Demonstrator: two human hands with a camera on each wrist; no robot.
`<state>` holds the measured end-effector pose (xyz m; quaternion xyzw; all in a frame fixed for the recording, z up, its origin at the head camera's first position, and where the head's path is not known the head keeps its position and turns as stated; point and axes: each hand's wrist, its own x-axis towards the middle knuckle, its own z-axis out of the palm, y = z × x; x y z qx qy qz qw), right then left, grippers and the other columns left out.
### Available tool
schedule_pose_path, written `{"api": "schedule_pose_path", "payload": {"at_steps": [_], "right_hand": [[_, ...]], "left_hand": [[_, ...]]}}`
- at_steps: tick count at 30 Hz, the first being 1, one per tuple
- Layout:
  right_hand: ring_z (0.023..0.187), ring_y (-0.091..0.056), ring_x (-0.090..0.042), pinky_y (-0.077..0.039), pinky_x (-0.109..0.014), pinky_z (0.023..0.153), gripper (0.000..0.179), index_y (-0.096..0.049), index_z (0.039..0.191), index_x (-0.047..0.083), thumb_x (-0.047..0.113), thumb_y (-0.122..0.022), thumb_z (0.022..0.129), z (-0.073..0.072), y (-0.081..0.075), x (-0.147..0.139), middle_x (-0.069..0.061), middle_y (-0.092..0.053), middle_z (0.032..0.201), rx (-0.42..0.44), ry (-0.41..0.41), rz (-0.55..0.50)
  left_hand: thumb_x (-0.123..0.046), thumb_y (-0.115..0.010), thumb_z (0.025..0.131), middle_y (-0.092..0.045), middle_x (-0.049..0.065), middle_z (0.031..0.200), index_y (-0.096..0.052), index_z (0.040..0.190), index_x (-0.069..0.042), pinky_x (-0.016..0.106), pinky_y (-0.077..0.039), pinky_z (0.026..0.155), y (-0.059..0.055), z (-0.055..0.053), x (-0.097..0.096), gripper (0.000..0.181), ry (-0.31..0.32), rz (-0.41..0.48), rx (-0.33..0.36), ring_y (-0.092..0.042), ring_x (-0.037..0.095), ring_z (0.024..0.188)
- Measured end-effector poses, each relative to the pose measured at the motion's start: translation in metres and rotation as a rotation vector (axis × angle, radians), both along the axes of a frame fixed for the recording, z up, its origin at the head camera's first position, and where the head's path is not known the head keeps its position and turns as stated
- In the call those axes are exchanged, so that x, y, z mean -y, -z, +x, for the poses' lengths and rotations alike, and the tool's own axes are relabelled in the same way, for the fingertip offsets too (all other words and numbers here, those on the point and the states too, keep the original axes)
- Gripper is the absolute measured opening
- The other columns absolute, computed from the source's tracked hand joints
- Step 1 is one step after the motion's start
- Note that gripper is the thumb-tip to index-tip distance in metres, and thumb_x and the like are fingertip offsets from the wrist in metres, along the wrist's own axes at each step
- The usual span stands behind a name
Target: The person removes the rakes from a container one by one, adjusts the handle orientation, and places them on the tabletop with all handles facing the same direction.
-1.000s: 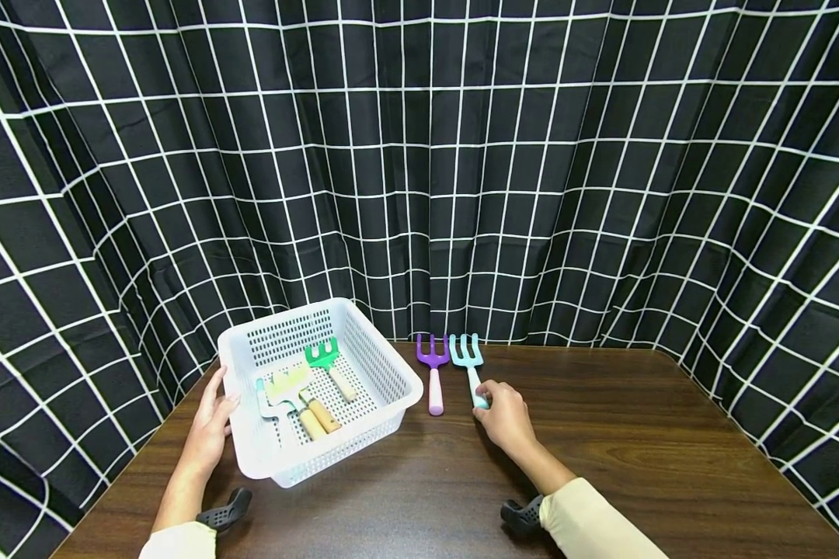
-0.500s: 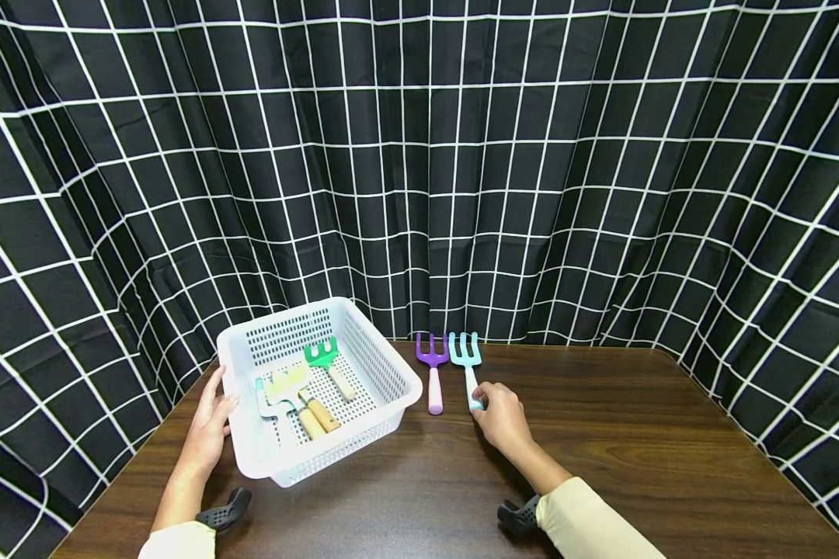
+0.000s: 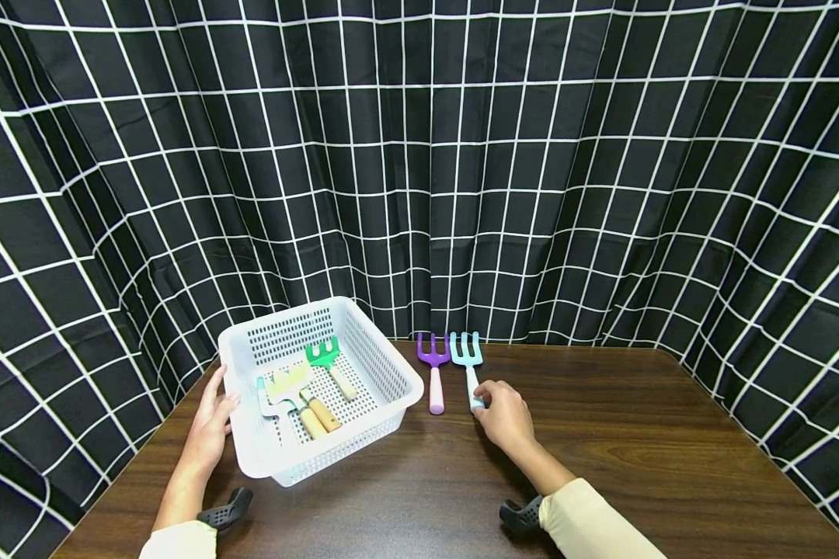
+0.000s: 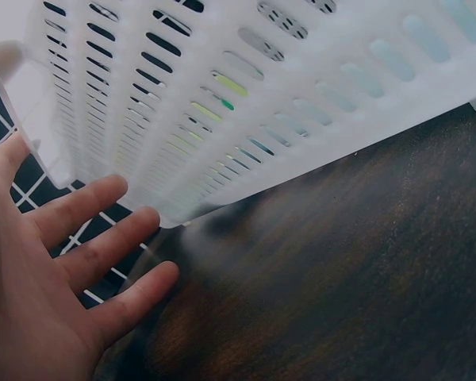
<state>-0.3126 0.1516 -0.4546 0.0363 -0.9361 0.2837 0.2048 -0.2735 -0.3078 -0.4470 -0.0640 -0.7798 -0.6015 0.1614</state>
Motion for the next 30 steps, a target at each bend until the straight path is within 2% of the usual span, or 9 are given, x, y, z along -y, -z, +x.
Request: {"api": "schedule_pose_path", "payload": {"at_steps": [3,6,9,14,20,26,28,30], "right_hand": [[0.078,-0.06,-0.023,-0.046,-0.044,0.069,0.02,-0.072,0.091,0.012,0.008,-0.081,0.074,0.001,-0.004,0.001,-0.004,-0.062,0.086,-0.013,0.005,-0.026],[0.076,-0.057,-0.022,-0.044,-0.042,0.069,0.018,-0.072,0.091,0.01,0.008,-0.08,0.075,0.002,-0.011,0.005,-0.006,-0.061,0.083,-0.05,-0.028,-0.086],[0.076,-0.058,-0.024,-0.044,-0.039,0.07,0.016,-0.072,0.092,0.006,0.006,-0.078,0.077,0.002,-0.019,0.01,-0.009,-0.064,0.084,-0.077,-0.086,-0.202],[0.081,-0.065,-0.024,-0.048,-0.035,0.072,0.016,-0.072,0.096,0.003,0.006,-0.075,0.081,0.004,-0.033,0.021,-0.01,-0.069,0.092,-0.035,-0.142,-0.414],[0.08,-0.065,-0.021,-0.049,-0.028,0.065,0.016,-0.071,0.098,0.003,0.004,-0.073,0.082,0.012,-0.052,0.037,-0.012,-0.068,0.094,-0.035,-0.187,-0.542],[0.081,-0.063,-0.017,-0.054,-0.029,0.065,0.02,-0.067,0.106,-0.003,-0.004,-0.066,0.086,0.021,-0.063,0.052,-0.02,-0.065,0.103,-0.058,-0.314,-0.815],[0.082,-0.062,-0.017,-0.054,-0.03,0.067,0.022,-0.065,0.109,-0.004,-0.006,-0.065,0.087,0.025,-0.066,0.057,-0.02,-0.064,0.105,-0.076,-0.366,-0.863],[0.082,-0.063,-0.017,-0.054,-0.029,0.069,0.024,-0.065,0.11,-0.004,-0.006,-0.065,0.086,0.029,-0.069,0.063,-0.019,-0.064,0.105,-0.091,-0.408,-0.868]], "left_hand": [[-0.021,-0.033,0.106,-0.042,0.03,0.133,-0.003,0.157,-0.01,0.022,-0.045,0.073,0.0,0.0,0.0,0.06,-0.001,0.001,0.0,-0.053,-0.004,0.094],[-0.021,-0.033,0.106,-0.042,0.03,0.133,-0.004,0.157,-0.01,0.022,-0.045,0.073,0.0,0.0,0.0,0.059,-0.005,0.0,-0.004,-0.054,-0.004,0.094],[-0.02,-0.033,0.106,-0.042,0.03,0.132,-0.004,0.156,-0.009,0.023,-0.045,0.072,0.0,0.001,0.0,0.059,-0.011,-0.002,-0.006,-0.054,-0.004,0.094],[-0.02,-0.033,0.106,-0.042,0.029,0.13,-0.005,0.157,-0.01,0.022,-0.046,0.071,0.0,0.001,-0.001,0.058,-0.015,0.01,-0.01,-0.054,-0.003,0.093],[-0.02,-0.034,0.106,-0.046,0.022,0.125,-0.007,0.156,-0.01,0.023,-0.046,0.07,0.001,0.001,-0.001,0.058,-0.021,0.009,-0.01,-0.056,-0.001,0.092],[-0.022,-0.036,0.106,-0.05,0.008,0.116,-0.009,0.157,-0.012,0.024,-0.047,0.07,0.0,-0.001,-0.002,0.058,-0.024,0.003,-0.016,-0.057,0.003,0.093],[-0.022,-0.036,0.106,-0.05,0.007,0.116,-0.009,0.157,-0.012,0.024,-0.046,0.071,0.0,-0.001,-0.002,0.058,-0.026,0.001,-0.015,-0.057,0.003,0.093],[-0.022,-0.036,0.106,-0.05,0.007,0.116,-0.009,0.157,-0.012,0.024,-0.046,0.071,0.0,-0.001,-0.001,0.059,-0.03,-0.003,-0.008,-0.056,0.002,0.094]]}}
